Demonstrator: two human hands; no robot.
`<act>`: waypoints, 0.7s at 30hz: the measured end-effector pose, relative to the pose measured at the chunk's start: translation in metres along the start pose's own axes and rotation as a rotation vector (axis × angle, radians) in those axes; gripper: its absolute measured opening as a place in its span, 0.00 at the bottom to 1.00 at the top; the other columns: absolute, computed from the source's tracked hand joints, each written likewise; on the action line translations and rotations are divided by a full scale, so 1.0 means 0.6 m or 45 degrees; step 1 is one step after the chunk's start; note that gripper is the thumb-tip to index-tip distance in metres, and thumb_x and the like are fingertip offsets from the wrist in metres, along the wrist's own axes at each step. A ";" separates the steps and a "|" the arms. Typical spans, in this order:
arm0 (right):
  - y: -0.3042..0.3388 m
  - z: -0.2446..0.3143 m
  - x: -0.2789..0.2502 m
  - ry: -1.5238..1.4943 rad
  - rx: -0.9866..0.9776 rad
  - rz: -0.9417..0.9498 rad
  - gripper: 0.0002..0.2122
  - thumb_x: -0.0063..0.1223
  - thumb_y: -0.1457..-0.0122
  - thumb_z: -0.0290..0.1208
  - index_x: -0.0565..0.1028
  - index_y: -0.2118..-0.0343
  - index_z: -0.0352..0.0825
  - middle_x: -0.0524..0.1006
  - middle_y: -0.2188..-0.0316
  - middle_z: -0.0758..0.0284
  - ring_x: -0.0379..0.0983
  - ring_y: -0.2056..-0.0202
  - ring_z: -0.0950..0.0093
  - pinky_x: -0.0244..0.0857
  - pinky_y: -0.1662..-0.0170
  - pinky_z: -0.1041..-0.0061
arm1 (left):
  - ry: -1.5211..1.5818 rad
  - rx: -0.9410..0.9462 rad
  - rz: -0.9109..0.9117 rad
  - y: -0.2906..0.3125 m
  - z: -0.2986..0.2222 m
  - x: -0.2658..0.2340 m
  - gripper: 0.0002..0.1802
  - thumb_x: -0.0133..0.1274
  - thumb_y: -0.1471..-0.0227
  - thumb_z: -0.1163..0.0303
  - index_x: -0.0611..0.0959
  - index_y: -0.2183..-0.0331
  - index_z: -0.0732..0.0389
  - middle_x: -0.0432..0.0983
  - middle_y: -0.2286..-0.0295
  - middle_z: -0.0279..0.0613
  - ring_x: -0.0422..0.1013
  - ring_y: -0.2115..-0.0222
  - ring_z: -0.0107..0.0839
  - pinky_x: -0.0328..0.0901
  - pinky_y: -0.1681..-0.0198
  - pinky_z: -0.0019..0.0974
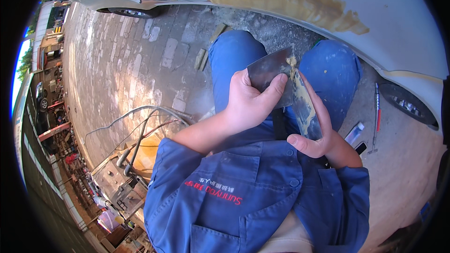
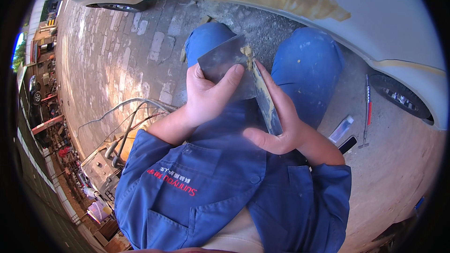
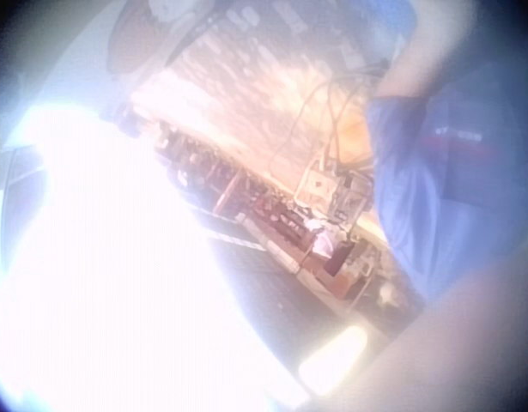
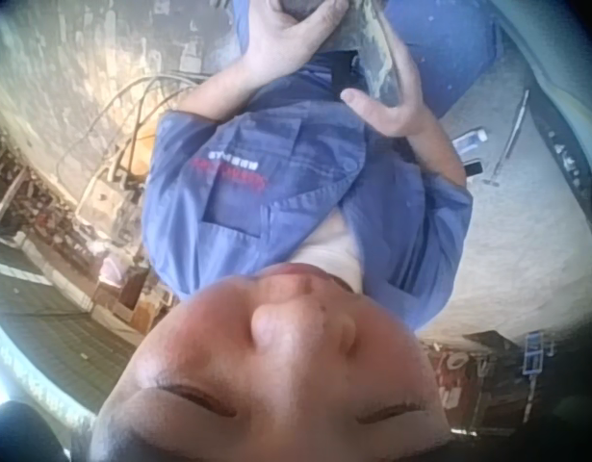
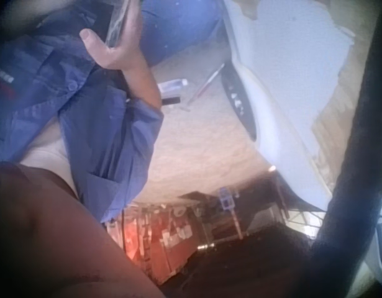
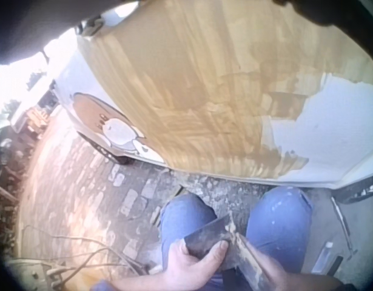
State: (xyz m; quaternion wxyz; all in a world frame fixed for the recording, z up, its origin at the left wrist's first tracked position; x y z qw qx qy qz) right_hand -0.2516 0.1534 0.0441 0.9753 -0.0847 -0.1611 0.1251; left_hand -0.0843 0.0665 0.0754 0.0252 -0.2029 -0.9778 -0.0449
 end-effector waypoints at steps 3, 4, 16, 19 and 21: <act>0.000 0.002 0.001 0.075 -0.043 0.006 0.52 0.66 0.46 0.34 0.39 0.29 0.19 0.54 0.30 0.47 0.51 0.29 0.62 0.43 0.29 0.67 | 0.021 -0.031 0.022 0.007 0.000 0.003 0.05 0.57 0.38 0.76 0.83 0.62 0.67 0.80 0.72 0.27 0.69 0.71 0.14 0.67 0.68 0.25; -0.001 0.004 0.000 0.068 -0.039 -0.004 0.52 0.66 0.46 0.34 0.40 0.29 0.19 0.55 0.31 0.47 0.52 0.30 0.62 0.44 0.29 0.67 | 0.021 -0.018 0.040 0.009 0.001 0.005 0.05 0.57 0.38 0.76 0.83 0.62 0.67 0.80 0.72 0.28 0.69 0.71 0.14 0.68 0.68 0.25; -0.001 0.014 -0.003 0.053 -0.043 -0.050 0.52 0.65 0.49 0.29 0.41 0.29 0.19 0.60 0.34 0.48 0.58 0.33 0.63 0.51 0.31 0.67 | -0.152 0.132 0.078 0.023 0.008 0.019 0.05 0.58 0.40 0.76 0.85 0.61 0.66 0.81 0.73 0.32 0.71 0.73 0.14 0.67 0.69 0.26; -0.001 0.011 -0.005 0.067 -0.038 -0.032 0.51 0.66 0.50 0.29 0.42 0.29 0.19 0.61 0.35 0.49 0.60 0.34 0.63 0.52 0.31 0.66 | -0.110 0.133 0.090 0.026 0.012 0.025 0.05 0.58 0.41 0.77 0.85 0.62 0.66 0.79 0.76 0.32 0.70 0.75 0.16 0.67 0.71 0.28; -0.001 0.007 -0.006 0.001 -0.018 -0.043 0.50 0.65 0.50 0.28 0.44 0.30 0.20 0.62 0.35 0.49 0.61 0.34 0.63 0.52 0.31 0.65 | -0.146 0.185 0.112 0.029 0.013 0.028 0.05 0.59 0.41 0.77 0.85 0.62 0.67 0.78 0.76 0.33 0.70 0.75 0.17 0.67 0.72 0.28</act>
Point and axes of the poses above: each hand's wrist, its own y-axis away from the middle knuckle, its own x-axis out of the palm, z = x × y, the point moved 1 cm from there along -y, towards the middle knuckle
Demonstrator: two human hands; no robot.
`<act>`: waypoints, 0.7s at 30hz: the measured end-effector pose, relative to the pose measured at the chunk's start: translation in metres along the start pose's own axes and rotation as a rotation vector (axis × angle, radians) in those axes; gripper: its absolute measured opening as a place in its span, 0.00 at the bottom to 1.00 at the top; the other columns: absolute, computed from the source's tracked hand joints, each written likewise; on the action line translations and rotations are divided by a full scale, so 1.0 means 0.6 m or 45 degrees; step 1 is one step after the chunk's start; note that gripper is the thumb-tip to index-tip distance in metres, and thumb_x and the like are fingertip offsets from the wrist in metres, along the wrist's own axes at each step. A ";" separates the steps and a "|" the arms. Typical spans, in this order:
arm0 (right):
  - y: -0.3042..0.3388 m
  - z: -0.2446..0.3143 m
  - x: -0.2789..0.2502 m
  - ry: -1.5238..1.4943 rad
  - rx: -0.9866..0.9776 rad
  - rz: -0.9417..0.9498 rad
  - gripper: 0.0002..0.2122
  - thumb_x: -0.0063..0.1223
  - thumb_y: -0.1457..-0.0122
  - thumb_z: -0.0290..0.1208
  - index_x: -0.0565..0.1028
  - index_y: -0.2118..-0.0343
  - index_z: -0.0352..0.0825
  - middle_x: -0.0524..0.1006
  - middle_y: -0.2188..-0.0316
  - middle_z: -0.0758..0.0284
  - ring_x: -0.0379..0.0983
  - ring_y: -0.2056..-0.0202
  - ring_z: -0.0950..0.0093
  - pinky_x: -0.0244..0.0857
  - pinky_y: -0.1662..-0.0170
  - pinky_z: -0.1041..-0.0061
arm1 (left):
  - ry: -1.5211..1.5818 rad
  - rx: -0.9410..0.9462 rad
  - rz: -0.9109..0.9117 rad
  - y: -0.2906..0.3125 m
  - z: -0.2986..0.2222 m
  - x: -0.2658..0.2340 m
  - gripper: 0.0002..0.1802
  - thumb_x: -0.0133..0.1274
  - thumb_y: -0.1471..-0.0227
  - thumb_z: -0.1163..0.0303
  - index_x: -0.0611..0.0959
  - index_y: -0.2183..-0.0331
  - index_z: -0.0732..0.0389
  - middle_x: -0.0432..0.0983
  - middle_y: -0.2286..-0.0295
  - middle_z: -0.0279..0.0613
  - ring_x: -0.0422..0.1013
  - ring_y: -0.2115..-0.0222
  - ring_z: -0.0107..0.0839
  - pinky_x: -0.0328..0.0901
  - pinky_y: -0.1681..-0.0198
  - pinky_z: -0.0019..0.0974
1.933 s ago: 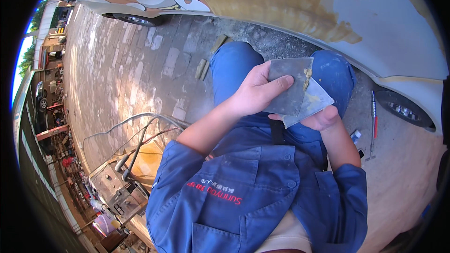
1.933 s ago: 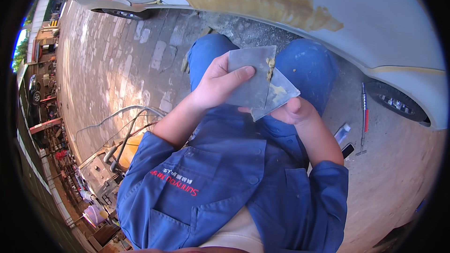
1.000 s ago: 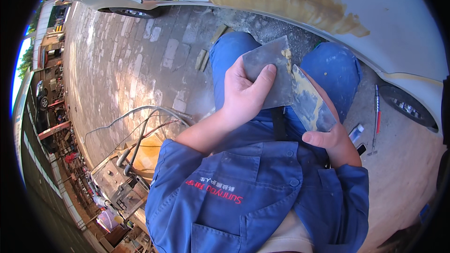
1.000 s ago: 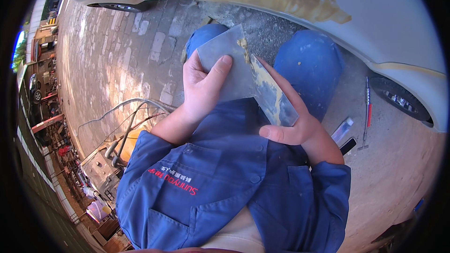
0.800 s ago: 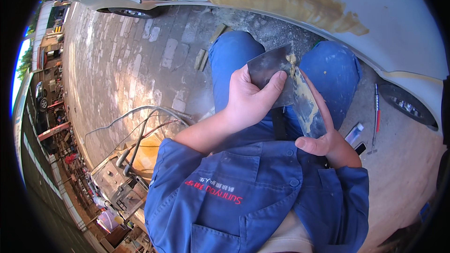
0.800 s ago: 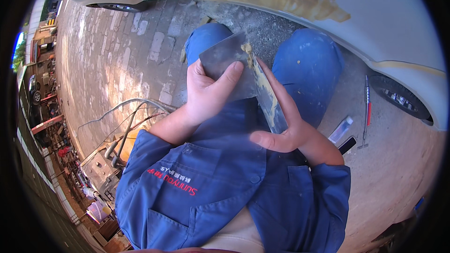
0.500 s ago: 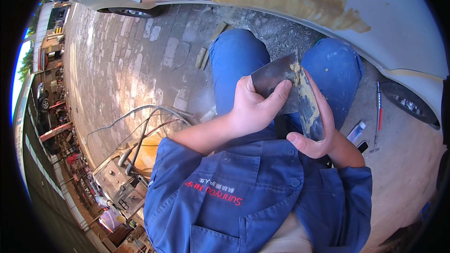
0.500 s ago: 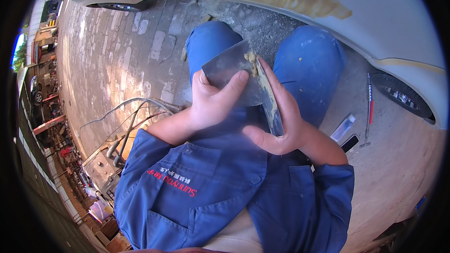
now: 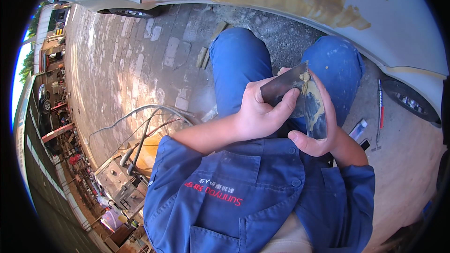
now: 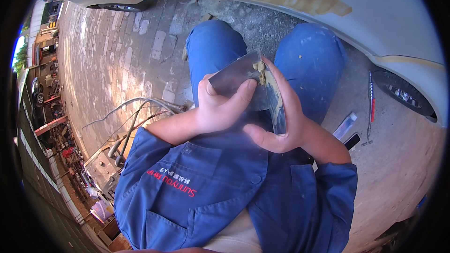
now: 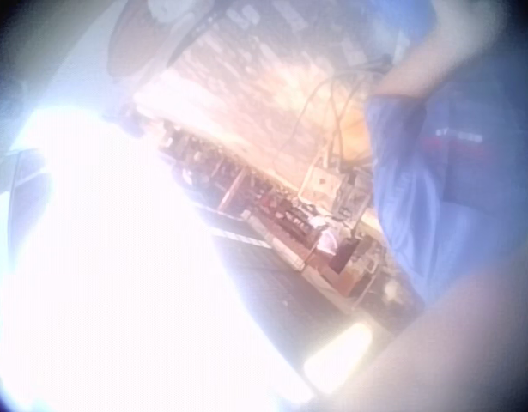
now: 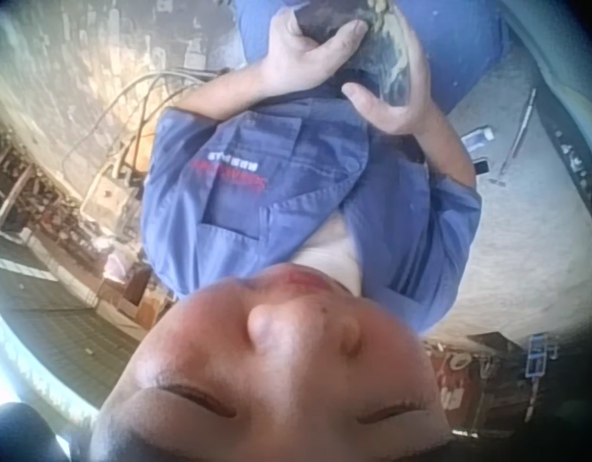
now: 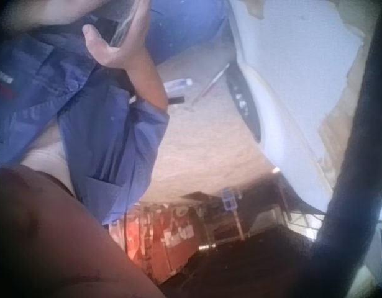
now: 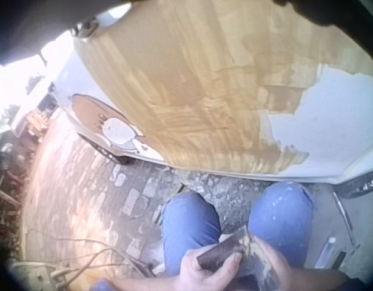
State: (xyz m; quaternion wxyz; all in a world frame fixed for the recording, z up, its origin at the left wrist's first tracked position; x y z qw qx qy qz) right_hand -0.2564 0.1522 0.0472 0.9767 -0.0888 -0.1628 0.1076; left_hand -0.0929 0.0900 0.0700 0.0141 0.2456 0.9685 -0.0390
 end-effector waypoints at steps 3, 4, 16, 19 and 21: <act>-0.006 -0.009 0.000 -0.076 -0.070 0.068 0.47 0.65 0.50 0.27 0.48 0.31 0.22 0.62 0.36 0.48 0.62 0.35 0.63 0.53 0.31 0.62 | -0.100 0.198 0.101 0.007 -0.004 0.006 0.04 0.59 0.43 0.79 0.84 0.63 0.68 0.78 0.78 0.36 0.71 0.78 0.21 0.67 0.74 0.30; -0.007 -0.010 0.001 -0.034 -0.099 0.094 0.48 0.65 0.47 0.37 0.46 0.31 0.22 0.61 0.36 0.44 0.60 0.34 0.56 0.53 0.31 0.55 | -0.136 0.148 0.099 0.007 -0.004 0.007 0.04 0.59 0.43 0.79 0.84 0.64 0.68 0.78 0.78 0.36 0.71 0.78 0.21 0.67 0.74 0.31; -0.006 0.019 -0.006 -0.201 0.048 0.070 0.49 0.65 0.49 0.32 0.47 0.29 0.20 0.61 0.33 0.52 0.58 0.32 0.65 0.50 0.31 0.67 | 0.140 0.010 -0.105 -0.007 -0.023 -0.011 0.07 0.57 0.39 0.76 0.85 0.60 0.68 0.81 0.75 0.33 0.73 0.74 0.18 0.67 0.72 0.27; -0.013 0.011 -0.002 -0.201 0.104 0.123 0.47 0.67 0.50 0.32 0.51 0.31 0.22 0.62 0.34 0.50 0.59 0.33 0.62 0.51 0.31 0.63 | -0.097 0.180 0.141 -0.001 -0.037 0.002 0.06 0.58 0.42 0.77 0.85 0.62 0.67 0.81 0.76 0.38 0.75 0.76 0.23 0.69 0.70 0.31; -0.017 0.008 -0.003 -0.129 0.025 0.242 0.46 0.67 0.51 0.33 0.53 0.32 0.22 0.62 0.35 0.49 0.59 0.33 0.59 0.52 0.31 0.61 | -0.143 0.288 0.163 0.000 -0.042 0.003 0.07 0.60 0.45 0.79 0.86 0.62 0.67 0.81 0.75 0.44 0.75 0.76 0.31 0.70 0.65 0.34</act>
Point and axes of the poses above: each hand's wrist, its own y-axis away from the middle knuckle, its own x-axis out of the palm, z = x × y, the point moved 1 cm from there along -y, towards the middle knuckle
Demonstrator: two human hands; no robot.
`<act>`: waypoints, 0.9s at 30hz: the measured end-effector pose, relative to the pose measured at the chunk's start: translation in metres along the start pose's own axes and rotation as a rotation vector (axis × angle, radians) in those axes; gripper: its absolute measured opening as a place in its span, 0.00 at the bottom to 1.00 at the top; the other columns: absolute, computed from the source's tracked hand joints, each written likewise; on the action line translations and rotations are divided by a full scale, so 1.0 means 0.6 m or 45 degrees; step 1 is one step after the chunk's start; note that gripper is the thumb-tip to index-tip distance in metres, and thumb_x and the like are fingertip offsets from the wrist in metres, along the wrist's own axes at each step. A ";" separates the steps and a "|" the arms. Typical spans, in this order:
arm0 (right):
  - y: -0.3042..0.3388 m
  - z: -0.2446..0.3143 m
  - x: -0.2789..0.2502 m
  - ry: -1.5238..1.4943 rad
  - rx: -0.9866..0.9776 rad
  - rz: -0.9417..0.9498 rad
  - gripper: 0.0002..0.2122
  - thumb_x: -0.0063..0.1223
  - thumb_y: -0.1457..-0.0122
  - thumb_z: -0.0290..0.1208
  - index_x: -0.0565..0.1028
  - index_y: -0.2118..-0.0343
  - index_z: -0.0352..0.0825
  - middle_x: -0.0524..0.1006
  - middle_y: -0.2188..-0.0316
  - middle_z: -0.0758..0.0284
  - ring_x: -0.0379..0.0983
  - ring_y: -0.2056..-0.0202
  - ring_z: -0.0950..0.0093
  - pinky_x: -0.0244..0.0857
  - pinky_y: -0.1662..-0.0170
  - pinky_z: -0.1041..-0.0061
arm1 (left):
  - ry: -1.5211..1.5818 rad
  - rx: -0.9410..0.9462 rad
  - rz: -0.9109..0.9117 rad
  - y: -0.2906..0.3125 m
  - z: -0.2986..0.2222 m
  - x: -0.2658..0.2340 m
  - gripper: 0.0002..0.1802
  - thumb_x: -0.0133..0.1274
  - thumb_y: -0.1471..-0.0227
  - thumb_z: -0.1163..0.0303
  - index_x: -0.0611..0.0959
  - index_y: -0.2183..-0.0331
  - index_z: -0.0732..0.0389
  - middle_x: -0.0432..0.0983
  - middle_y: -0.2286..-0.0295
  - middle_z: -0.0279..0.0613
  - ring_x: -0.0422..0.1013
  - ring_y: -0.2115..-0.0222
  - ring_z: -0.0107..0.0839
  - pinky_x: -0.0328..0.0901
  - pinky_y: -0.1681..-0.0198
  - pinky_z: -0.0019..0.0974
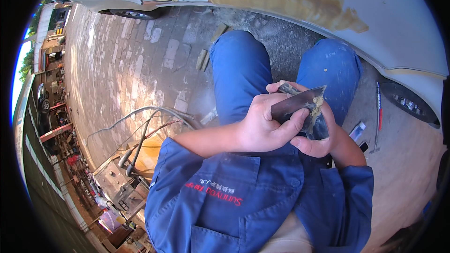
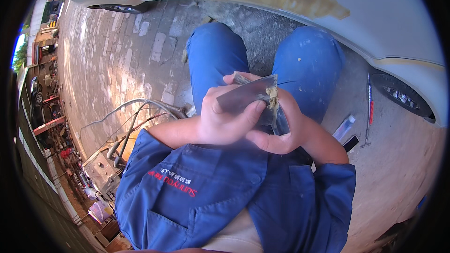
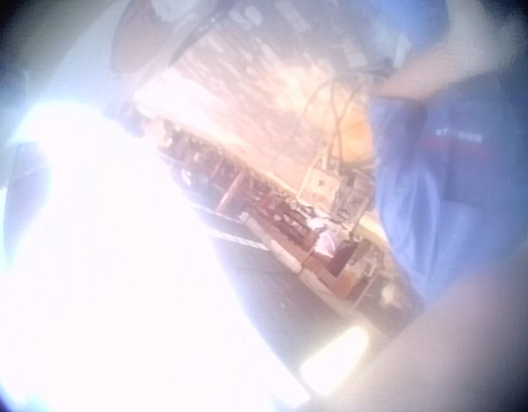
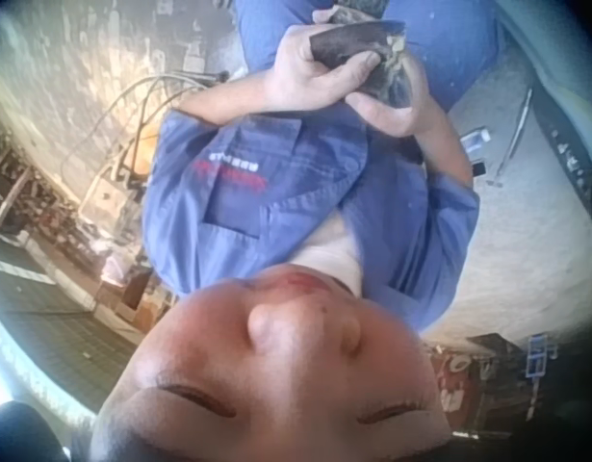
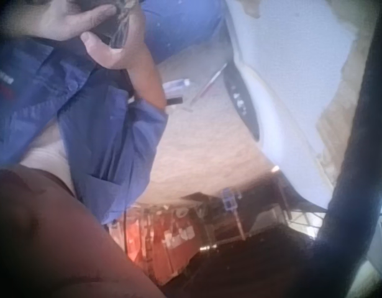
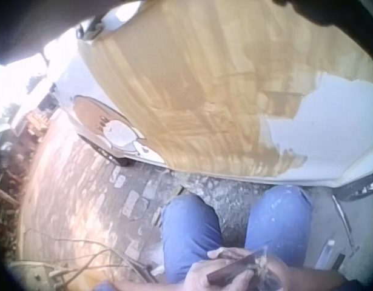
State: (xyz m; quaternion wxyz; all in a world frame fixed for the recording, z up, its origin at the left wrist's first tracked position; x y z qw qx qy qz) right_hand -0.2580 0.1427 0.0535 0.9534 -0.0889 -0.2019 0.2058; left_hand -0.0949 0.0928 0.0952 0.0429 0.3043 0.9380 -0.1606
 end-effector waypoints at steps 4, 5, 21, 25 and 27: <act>0.008 0.001 -0.001 -0.237 0.068 -0.186 0.47 0.68 0.51 0.31 0.52 0.31 0.22 0.62 0.34 0.50 0.59 0.32 0.62 0.50 0.30 0.63 | 0.070 -0.308 -0.092 -0.007 0.015 -0.018 0.06 0.58 0.41 0.78 0.85 0.61 0.68 0.80 0.75 0.42 0.74 0.79 0.29 0.70 0.69 0.33; 0.010 0.002 -0.001 -0.173 0.080 -0.194 0.48 0.69 0.51 0.31 0.51 0.31 0.21 0.63 0.34 0.50 0.59 0.32 0.63 0.50 0.30 0.63 | 0.034 -0.211 -0.089 -0.008 0.019 -0.014 0.05 0.58 0.42 0.78 0.85 0.62 0.68 0.80 0.76 0.42 0.74 0.79 0.28 0.69 0.72 0.32; 0.020 0.007 -0.024 -0.058 0.070 -0.124 0.53 0.77 0.56 0.35 0.52 0.31 0.21 0.63 0.34 0.51 0.60 0.34 0.65 0.51 0.31 0.65 | -0.037 -0.132 -0.092 -0.017 0.017 -0.009 0.03 0.59 0.44 0.80 0.85 0.66 0.69 0.79 0.76 0.45 0.76 0.78 0.31 0.70 0.73 0.33; 0.033 0.002 -0.032 0.167 0.083 -0.139 0.55 0.78 0.56 0.35 0.50 0.30 0.21 0.64 0.36 0.52 0.61 0.35 0.66 0.52 0.32 0.66 | -0.033 -0.161 -0.139 -0.014 0.021 -0.006 0.02 0.58 0.44 0.81 0.84 0.67 0.70 0.79 0.77 0.44 0.75 0.79 0.29 0.70 0.73 0.32; 0.035 -0.001 -0.033 0.208 0.110 -0.139 0.55 0.78 0.57 0.34 0.50 0.30 0.21 0.64 0.36 0.52 0.62 0.35 0.66 0.53 0.32 0.65 | -0.061 -0.164 -0.130 -0.013 0.029 -0.005 0.01 0.58 0.44 0.81 0.83 0.67 0.70 0.78 0.77 0.44 0.75 0.79 0.28 0.69 0.73 0.32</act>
Point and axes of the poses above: each hand's wrist, its own y-axis away from the middle knuckle, its own x-axis out of the palm, z = x × y, the point moved 1 cm from there along -y, towards the middle knuckle
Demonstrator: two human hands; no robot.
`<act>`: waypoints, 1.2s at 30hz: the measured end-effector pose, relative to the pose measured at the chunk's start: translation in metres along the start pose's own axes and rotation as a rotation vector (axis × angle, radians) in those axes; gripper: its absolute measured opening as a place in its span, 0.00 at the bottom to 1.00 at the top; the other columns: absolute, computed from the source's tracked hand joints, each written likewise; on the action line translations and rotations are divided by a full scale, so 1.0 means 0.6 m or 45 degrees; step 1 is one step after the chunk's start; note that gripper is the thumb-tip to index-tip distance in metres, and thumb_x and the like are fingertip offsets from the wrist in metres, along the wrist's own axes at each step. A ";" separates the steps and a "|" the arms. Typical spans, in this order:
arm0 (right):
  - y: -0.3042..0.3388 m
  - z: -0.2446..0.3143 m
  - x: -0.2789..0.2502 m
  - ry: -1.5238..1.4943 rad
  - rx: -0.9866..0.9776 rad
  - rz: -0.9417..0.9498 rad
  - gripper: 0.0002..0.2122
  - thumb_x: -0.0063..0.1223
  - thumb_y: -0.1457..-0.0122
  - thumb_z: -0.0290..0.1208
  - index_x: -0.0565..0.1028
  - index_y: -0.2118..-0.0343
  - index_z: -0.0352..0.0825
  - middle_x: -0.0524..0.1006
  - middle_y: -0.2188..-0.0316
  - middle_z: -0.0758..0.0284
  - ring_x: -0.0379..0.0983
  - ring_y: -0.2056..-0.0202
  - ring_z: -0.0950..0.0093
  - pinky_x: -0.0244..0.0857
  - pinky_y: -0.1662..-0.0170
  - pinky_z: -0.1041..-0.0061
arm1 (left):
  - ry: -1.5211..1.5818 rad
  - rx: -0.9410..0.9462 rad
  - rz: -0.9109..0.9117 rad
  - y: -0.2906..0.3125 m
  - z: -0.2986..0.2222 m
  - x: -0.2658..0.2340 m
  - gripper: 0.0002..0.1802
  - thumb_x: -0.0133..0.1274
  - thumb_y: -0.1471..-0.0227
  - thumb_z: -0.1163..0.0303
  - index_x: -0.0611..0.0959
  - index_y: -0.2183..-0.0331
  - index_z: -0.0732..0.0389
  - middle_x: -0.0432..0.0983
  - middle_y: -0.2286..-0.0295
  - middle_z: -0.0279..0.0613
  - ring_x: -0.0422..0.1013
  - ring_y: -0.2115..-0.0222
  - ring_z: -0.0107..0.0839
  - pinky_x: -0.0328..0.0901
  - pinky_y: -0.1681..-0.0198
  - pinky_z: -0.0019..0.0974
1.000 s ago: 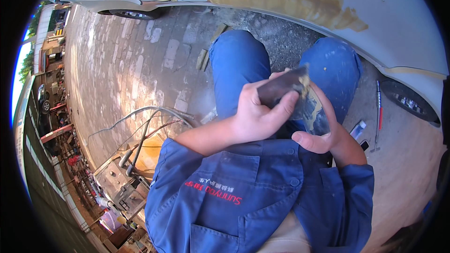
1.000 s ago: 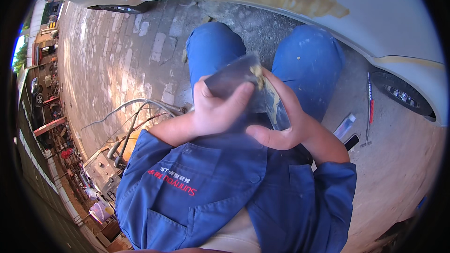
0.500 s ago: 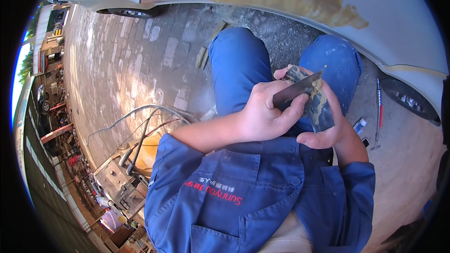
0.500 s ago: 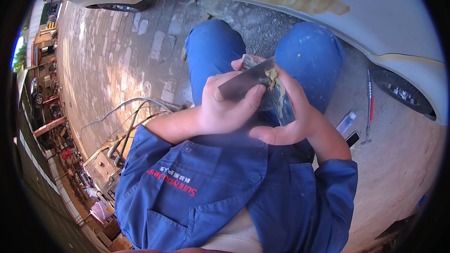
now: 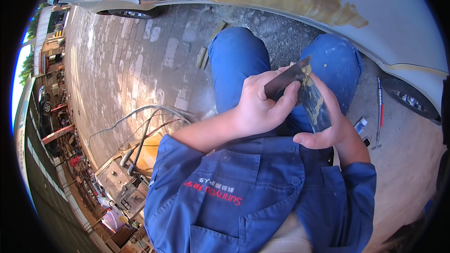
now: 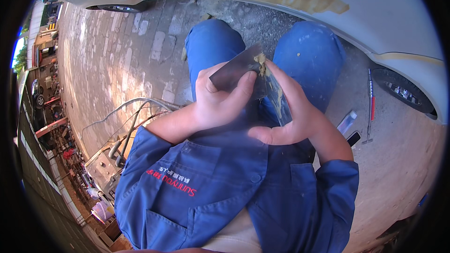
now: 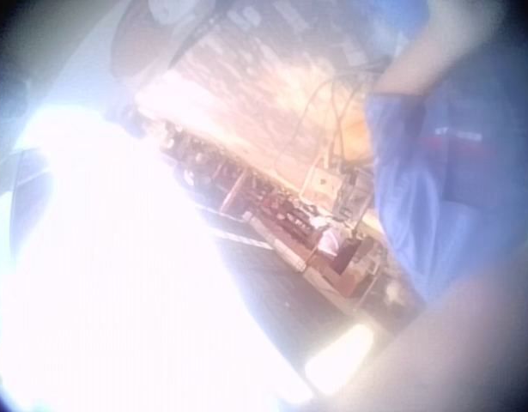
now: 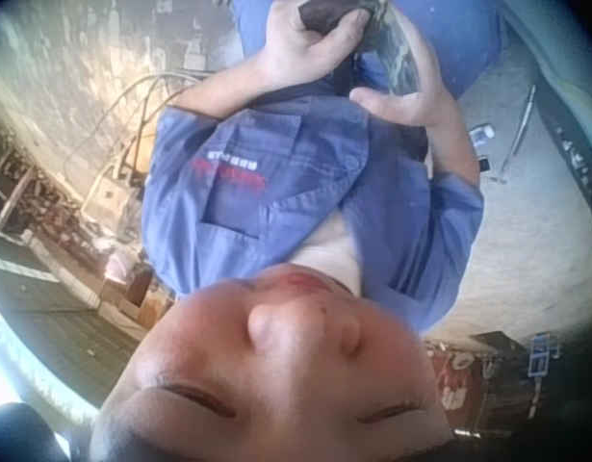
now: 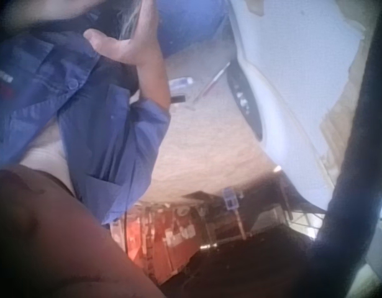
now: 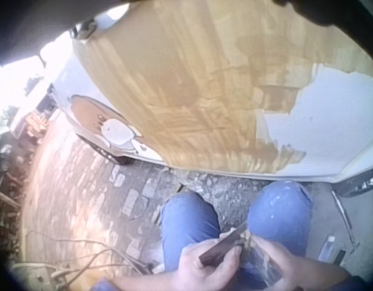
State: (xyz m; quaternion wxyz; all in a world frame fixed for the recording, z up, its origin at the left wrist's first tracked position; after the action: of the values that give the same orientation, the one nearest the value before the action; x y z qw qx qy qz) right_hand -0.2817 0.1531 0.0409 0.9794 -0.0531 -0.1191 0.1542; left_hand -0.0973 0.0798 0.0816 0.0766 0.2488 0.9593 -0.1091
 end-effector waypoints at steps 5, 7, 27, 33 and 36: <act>-0.014 0.000 0.007 -0.097 -0.008 -0.011 0.55 0.77 0.57 0.33 0.50 0.30 0.22 0.65 0.36 0.53 0.62 0.35 0.66 0.54 0.32 0.65 | 0.009 0.106 0.005 -0.003 0.012 0.007 0.01 0.58 0.45 0.82 0.82 0.68 0.69 0.77 0.79 0.42 0.74 0.80 0.27 0.68 0.75 0.34; -0.025 0.004 0.006 -0.162 -0.029 -0.011 0.54 0.77 0.57 0.33 0.51 0.31 0.22 0.65 0.36 0.53 0.63 0.35 0.65 0.54 0.32 0.64 | -0.006 -0.006 -0.002 0.003 0.007 0.014 0.01 0.58 0.45 0.81 0.82 0.69 0.69 0.77 0.79 0.42 0.74 0.81 0.29 0.68 0.75 0.35; -0.038 0.005 -0.009 -0.500 0.107 0.100 0.54 0.79 0.54 0.38 0.53 0.31 0.23 0.63 0.33 0.51 0.61 0.33 0.62 0.54 0.31 0.62 | -0.146 0.197 0.240 -0.012 -0.007 0.012 0.04 0.61 0.46 0.78 0.85 0.66 0.66 0.80 0.78 0.44 0.77 0.80 0.36 0.69 0.76 0.35; -0.046 0.007 -0.008 -0.461 0.167 0.085 0.55 0.78 0.56 0.47 0.56 0.32 0.20 0.65 0.34 0.51 0.62 0.34 0.64 0.54 0.31 0.64 | -0.005 0.204 0.395 0.003 -0.009 0.027 0.02 0.60 0.49 0.78 0.82 0.72 0.65 0.77 0.81 0.47 0.77 0.79 0.46 0.71 0.72 0.43; -0.048 0.013 -0.010 -0.584 0.114 0.075 0.57 0.79 0.57 0.50 0.56 0.32 0.20 0.65 0.35 0.52 0.62 0.34 0.64 0.54 0.31 0.64 | -0.079 0.193 0.299 -0.009 -0.012 0.026 0.02 0.61 0.49 0.78 0.82 0.72 0.66 0.77 0.81 0.47 0.77 0.79 0.44 0.70 0.73 0.41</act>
State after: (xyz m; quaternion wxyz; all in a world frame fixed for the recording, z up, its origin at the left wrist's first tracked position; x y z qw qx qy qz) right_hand -0.2811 0.1246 0.0509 0.9232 0.0232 -0.3299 0.1959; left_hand -0.1138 0.0843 0.0862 0.0993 0.3609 0.9098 -0.1793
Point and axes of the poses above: each hand's wrist, its own y-axis away from the middle knuckle, its own x-axis out of the palm, z = x × y, the point moved 1 cm from there along -y, towards the middle knuckle
